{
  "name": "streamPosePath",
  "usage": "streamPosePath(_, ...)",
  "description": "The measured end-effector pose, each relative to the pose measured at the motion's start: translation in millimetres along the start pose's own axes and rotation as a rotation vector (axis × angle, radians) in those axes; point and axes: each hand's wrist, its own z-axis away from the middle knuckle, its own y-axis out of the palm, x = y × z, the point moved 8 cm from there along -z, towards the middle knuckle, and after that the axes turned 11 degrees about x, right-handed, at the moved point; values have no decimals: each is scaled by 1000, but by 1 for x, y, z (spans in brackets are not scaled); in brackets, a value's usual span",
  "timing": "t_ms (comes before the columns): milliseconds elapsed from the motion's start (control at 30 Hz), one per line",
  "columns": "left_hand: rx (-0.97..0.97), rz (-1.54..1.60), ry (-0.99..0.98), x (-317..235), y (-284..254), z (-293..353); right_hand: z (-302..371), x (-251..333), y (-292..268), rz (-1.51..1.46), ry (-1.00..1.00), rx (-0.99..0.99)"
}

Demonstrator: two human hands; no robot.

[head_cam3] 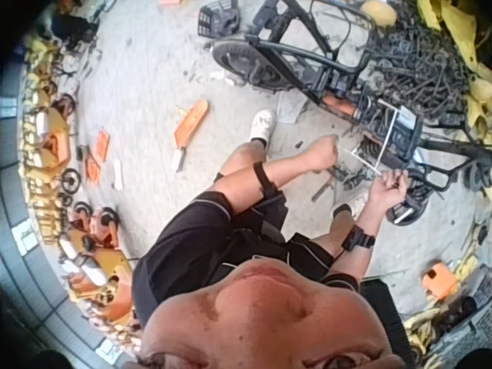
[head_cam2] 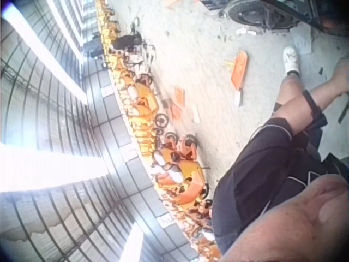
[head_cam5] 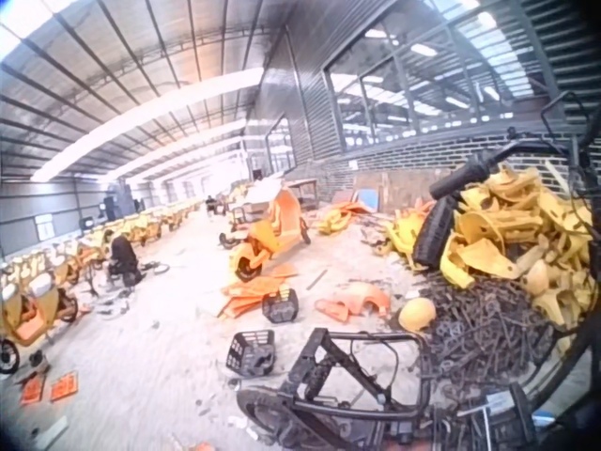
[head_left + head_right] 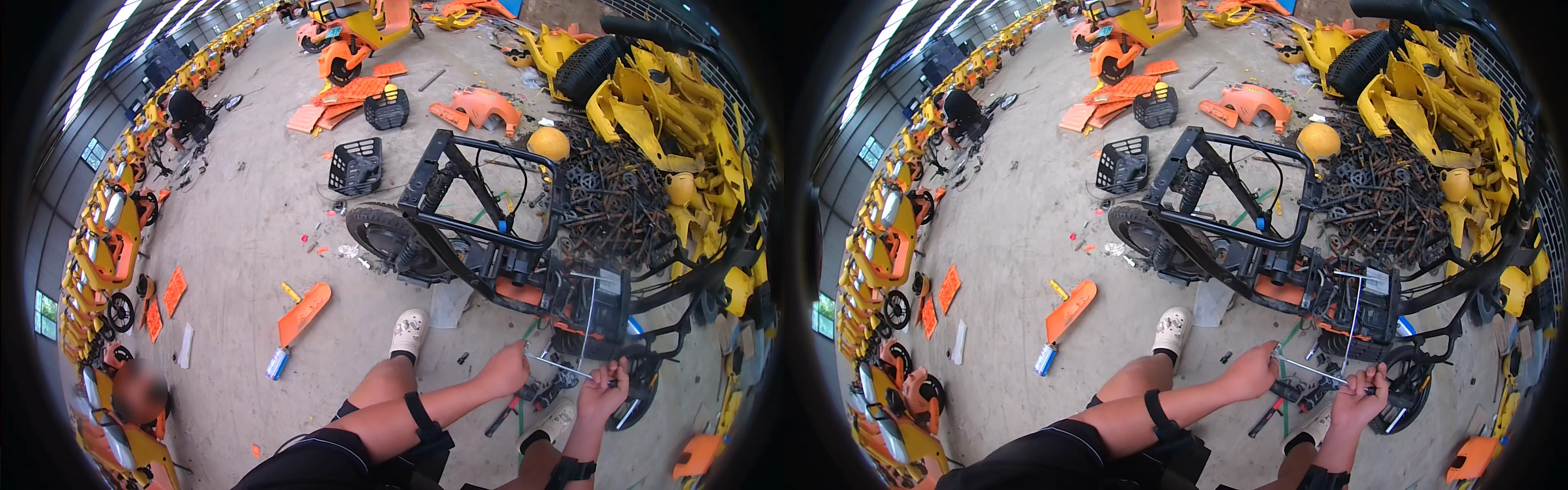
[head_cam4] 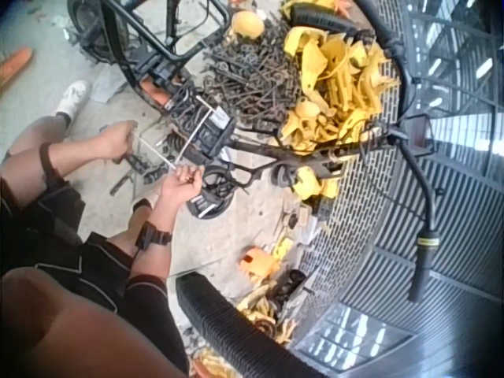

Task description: The person is repairing an electric bike frame, first handling a drive chain and then using a long screwdriver to adjust components inside the frame housing while seated on the floor.

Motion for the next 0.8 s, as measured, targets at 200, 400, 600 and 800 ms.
streamPosePath(200, -49, 32, 47, 2, 5, -2, 1, -2, -9, 50, 37, -29)
streamPosePath(400, -12, 55, -31, 4, 6, -7, -4, -11, -6, 53, 89, -58)
streamPosePath(600, -44, 21, 37, 12, 13, -9, 1, -29, 15, 75, 145, -92)
streamPosePath(800, -25, 24, -38, 13, 21, -18, -1, -28, 13, 57, 152, -104)
